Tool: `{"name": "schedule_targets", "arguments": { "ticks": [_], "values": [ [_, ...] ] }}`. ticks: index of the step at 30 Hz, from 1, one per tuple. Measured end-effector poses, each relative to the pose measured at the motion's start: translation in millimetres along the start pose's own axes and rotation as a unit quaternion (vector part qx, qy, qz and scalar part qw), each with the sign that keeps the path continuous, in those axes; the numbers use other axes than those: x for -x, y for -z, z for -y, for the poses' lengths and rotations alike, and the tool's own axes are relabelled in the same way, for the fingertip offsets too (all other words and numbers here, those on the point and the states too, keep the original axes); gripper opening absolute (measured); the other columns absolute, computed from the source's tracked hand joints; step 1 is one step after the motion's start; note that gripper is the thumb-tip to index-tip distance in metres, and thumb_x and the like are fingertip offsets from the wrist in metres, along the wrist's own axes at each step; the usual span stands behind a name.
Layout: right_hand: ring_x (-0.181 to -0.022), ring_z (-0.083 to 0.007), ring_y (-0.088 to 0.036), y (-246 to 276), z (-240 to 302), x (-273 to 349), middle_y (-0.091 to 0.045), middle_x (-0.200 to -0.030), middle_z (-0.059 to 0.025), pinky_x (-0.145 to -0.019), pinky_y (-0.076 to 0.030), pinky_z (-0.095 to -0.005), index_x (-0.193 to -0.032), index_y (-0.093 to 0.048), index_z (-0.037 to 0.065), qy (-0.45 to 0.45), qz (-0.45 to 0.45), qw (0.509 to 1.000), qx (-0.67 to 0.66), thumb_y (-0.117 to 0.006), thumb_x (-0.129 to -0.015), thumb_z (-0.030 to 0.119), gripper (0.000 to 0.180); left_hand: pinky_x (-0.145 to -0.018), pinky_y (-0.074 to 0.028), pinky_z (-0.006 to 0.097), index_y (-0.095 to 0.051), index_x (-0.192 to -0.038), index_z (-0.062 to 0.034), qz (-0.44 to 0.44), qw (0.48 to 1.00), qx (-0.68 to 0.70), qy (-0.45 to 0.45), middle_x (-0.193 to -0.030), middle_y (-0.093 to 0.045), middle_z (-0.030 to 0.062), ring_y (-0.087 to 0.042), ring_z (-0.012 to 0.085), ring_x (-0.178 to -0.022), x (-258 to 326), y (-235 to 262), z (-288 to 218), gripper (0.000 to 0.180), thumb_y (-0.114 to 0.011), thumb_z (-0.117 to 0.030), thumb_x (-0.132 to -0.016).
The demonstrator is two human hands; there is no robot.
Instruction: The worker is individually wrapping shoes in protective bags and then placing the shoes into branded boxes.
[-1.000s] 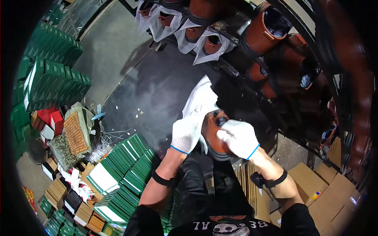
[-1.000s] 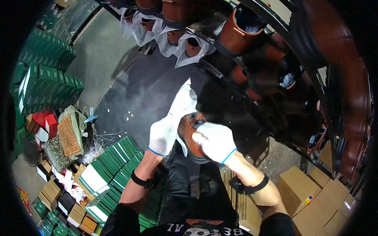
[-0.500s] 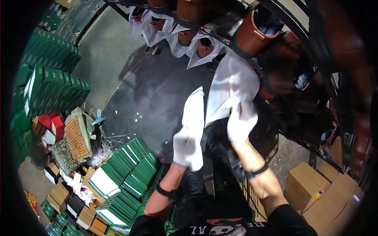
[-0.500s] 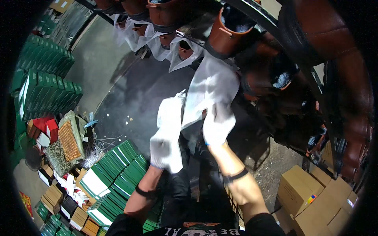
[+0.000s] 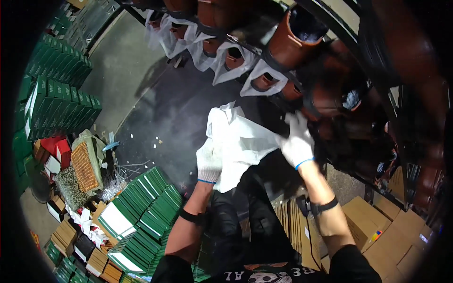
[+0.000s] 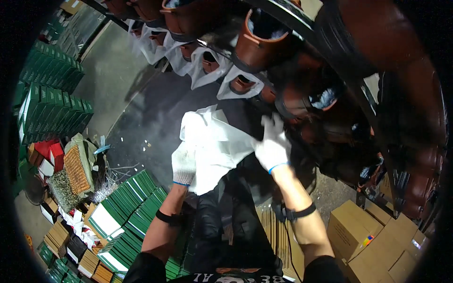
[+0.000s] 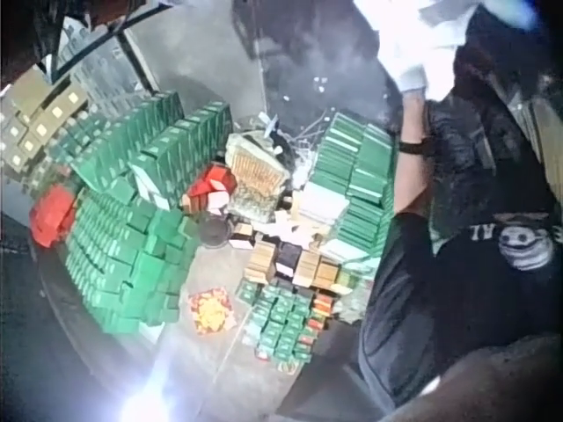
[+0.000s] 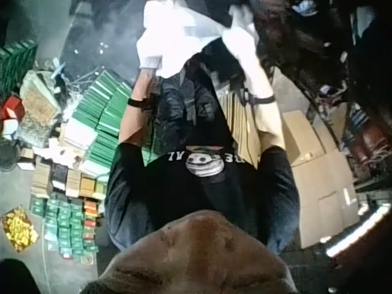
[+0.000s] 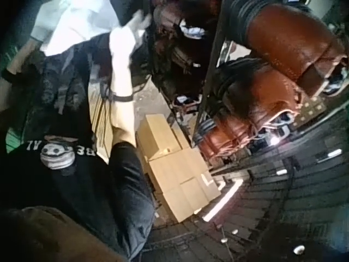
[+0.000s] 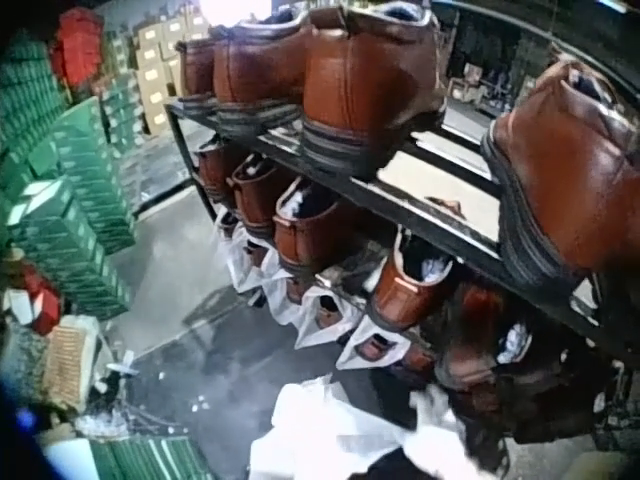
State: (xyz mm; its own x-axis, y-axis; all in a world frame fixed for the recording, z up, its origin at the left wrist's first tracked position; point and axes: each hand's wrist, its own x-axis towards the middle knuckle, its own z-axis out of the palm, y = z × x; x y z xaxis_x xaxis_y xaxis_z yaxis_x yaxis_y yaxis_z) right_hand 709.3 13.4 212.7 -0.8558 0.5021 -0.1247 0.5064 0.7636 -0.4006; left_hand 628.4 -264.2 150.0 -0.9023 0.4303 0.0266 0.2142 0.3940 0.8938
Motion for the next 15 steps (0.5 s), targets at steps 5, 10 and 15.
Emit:
{"name": "schedule_targets", "arguments": {
  "ticks": [5, 10, 15],
  "values": [
    [-0.131, -0.0503, -0.061, -9.7, -38.6, -127.0, -0.066, -0.139, -0.0282, -0.107, -0.051, -0.057, -0.138, -0.066, 0.004, 0.016, -0.147, 0.98, 0.136, -0.072, -0.098, 0.053, 0.064, -0.063, -0.052, 0.051, -0.068, -0.106, -0.0003, -0.018, 0.996, -0.017, 0.085, -0.081, -0.066, 0.0286, -0.066, 0.0522, -0.078, 19.5, -38.0, -20.5, 0.017, -0.062, -0.016, -0.105],
    [-0.1, -0.0437, -0.073, 30.6, -12.9, 11.5, -0.076, -0.11, -0.0255, -0.091, -0.056, -0.0523, -0.116, -0.076, 0.0, -0.023, -0.029, 0.997, -0.061, -0.065, -0.107, 0.038, 0.04, -0.068, -0.053, 0.053, -0.068, -0.108, 0.0012, -0.016, 0.992, -0.105, 0.074, -0.086, -0.068, 0.0291, -0.068, 0.0524, -0.085, 59.8, -32.8, 23.9, 0.026, -0.058, -0.022, -0.11],
    [-0.079, -0.0051, -0.058, 144.6, 34.2, 152.2, -0.071, -0.087, -0.0029, -0.067, -0.045, -0.0241, -0.107, -0.076, -0.002, -0.312, 0.081, 0.769, -0.552, -0.06, -0.108, 0.018, 0.026, -0.07, -0.054, 0.054, -0.07, -0.11, -0.0003, -0.011, 0.981, -0.077, 0.176, -0.087, -0.07, 0.0286, -0.069, 0.0517, -0.087, 67.7, -33.8, 22.0, 0.031, -0.057, -0.029, -0.111]
  ]
}}
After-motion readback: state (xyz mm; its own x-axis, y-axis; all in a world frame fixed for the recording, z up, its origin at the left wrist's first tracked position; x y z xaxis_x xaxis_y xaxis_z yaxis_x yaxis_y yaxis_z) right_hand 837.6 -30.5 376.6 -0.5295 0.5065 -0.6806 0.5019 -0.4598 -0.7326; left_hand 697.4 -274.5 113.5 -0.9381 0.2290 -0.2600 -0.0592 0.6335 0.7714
